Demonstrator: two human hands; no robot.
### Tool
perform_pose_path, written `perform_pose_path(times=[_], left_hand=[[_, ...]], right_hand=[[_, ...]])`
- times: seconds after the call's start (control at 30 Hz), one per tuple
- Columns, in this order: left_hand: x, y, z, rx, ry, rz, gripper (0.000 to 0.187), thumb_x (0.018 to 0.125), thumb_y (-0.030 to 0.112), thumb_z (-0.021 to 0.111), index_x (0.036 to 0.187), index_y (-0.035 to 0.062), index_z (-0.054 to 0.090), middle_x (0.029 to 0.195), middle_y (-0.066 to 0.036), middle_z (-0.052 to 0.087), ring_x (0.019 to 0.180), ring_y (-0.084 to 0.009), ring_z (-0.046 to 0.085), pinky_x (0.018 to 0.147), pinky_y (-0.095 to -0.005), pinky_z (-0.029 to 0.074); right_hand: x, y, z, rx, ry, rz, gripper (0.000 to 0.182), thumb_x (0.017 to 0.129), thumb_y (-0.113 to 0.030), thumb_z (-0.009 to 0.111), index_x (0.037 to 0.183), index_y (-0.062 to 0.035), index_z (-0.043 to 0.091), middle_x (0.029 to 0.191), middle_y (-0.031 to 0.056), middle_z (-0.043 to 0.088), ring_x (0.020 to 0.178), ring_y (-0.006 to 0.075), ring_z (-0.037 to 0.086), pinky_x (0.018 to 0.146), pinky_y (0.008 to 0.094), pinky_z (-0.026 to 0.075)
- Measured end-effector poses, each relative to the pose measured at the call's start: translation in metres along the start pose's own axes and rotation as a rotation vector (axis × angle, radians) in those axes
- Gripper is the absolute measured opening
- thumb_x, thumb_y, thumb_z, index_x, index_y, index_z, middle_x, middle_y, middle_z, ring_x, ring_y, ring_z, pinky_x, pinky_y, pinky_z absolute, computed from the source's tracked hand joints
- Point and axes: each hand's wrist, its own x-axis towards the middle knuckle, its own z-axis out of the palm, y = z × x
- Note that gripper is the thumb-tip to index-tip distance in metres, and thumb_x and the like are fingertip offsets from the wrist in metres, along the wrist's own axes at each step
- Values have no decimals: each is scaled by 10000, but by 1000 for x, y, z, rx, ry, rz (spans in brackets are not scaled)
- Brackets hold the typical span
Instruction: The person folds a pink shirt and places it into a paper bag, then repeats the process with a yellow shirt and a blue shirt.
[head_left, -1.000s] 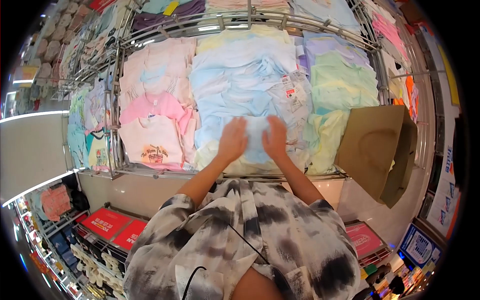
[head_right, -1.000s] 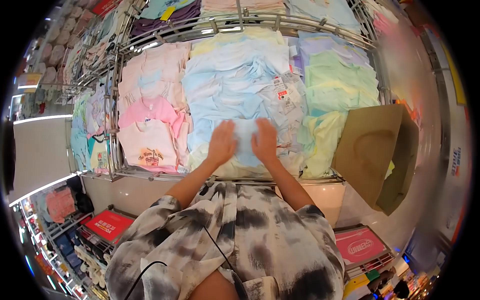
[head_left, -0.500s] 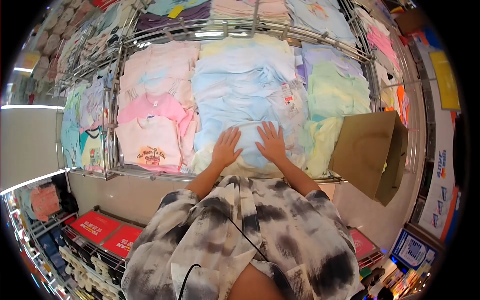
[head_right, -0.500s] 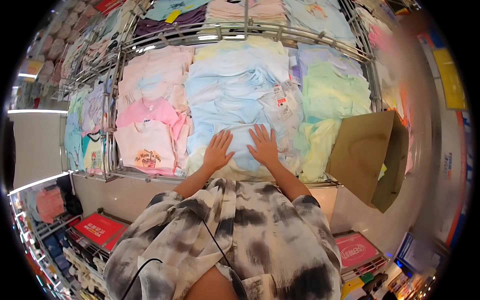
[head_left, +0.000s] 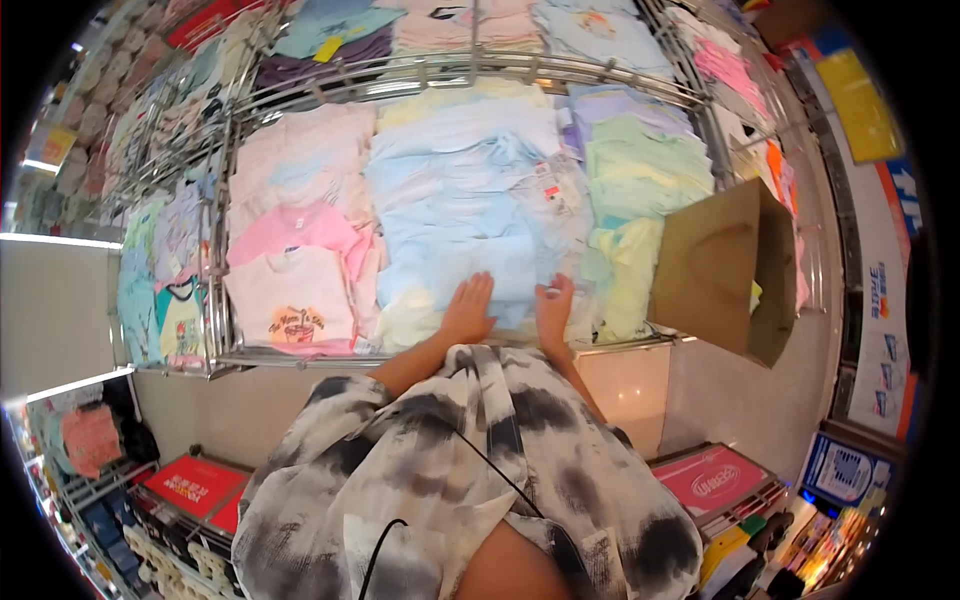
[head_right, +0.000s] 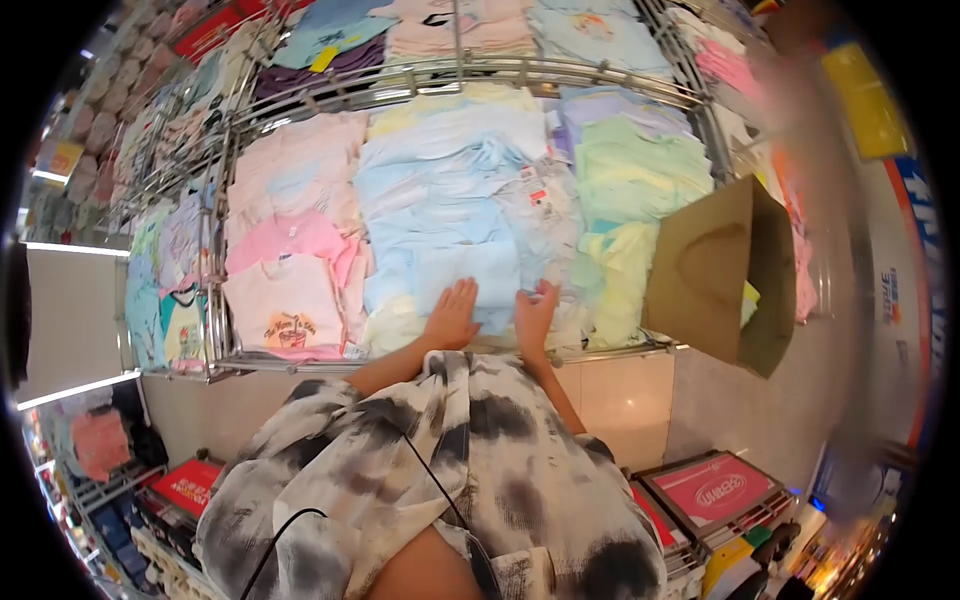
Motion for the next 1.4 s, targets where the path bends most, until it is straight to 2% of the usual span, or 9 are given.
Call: perform_pose_path(times=[0.17,0.27,0.37,0.47,0.57,0.9,1.0,1.2,1.4], left_hand=[[6,-17,-3,5,-117,49,842,863,411,585,1490,10,191,1573,-143,168,1456,-295,149,1170,-442,141],[3,-16,-6,49,-156,23,839,868,420,577,1492,16,189,1578,-137,153,1458,-292,139,1171,-442,138],[-3,-12,-5,79,-156,5,840,862,413,588,1489,16,195,1578,-136,154,1458,-292,141,1171,-440,140],[-3,-17,-5,72,-151,21,837,847,393,610,1481,14,215,1576,-135,162,1453,-293,155,1169,-440,149],[0,-22,-7,94,-151,48,824,826,365,635,1467,14,252,1567,-134,190,1446,-298,175,1164,-439,165],[-26,-29,1,401,-93,69,595,771,313,616,1248,-37,554,1347,-224,484,1323,-385,337,1136,-483,205],[-35,-40,7,332,30,90,599,726,252,638,1239,-41,541,1339,-227,484,1308,-378,357,1127,-460,234],[-62,-45,-18,-243,191,-108,559,690,78,632,1221,-43,506,1331,-234,479,1260,-363,434,1073,-422,350],[-70,-17,-66,-210,413,-65,441,794,75,590,1225,5,528,1366,-192,475,1270,-361,439,1057,-423,370]], right_hand=[[-4,10,-1,194,-167,489,563,805,-273,742,1232,-20,478,1099,81,573,849,177,590,592,300,491],[5,-11,-1,150,-214,498,539,801,-311,748,1198,-23,525,1012,60,613,821,174,610,575,277,482],[10,-26,1,0,-362,417,443,792,-318,751,1071,-5,607,904,39,648,763,157,622,585,279,487],[13,-9,17,-91,-352,14,381,753,-282,762,962,10,635,831,80,686,702,184,649,629,315,514],[-1,-44,27,-368,-307,-211,330,749,-238,729,962,-1,642,873,132,691,748,251,665,694,349,519],[-29,-57,94,-356,-616,-502,233,779,-176,665,974,-50,646,957,127,661,913,303,636,783,374,509],[-32,-55,106,-357,-629,-576,215,779,-162,651,968,-60,648,953,122,655,912,312,625,786,382,504],[-34,-48,110,-371,-652,-680,205,756,-156,655,941,-70,644,928,118,650,890,317,620,762,405,494],[-38,-42,117,-587,-696,-791,189,743,-165,658,908,-78,629,936,122,634,917,328,595,755,448,462]])
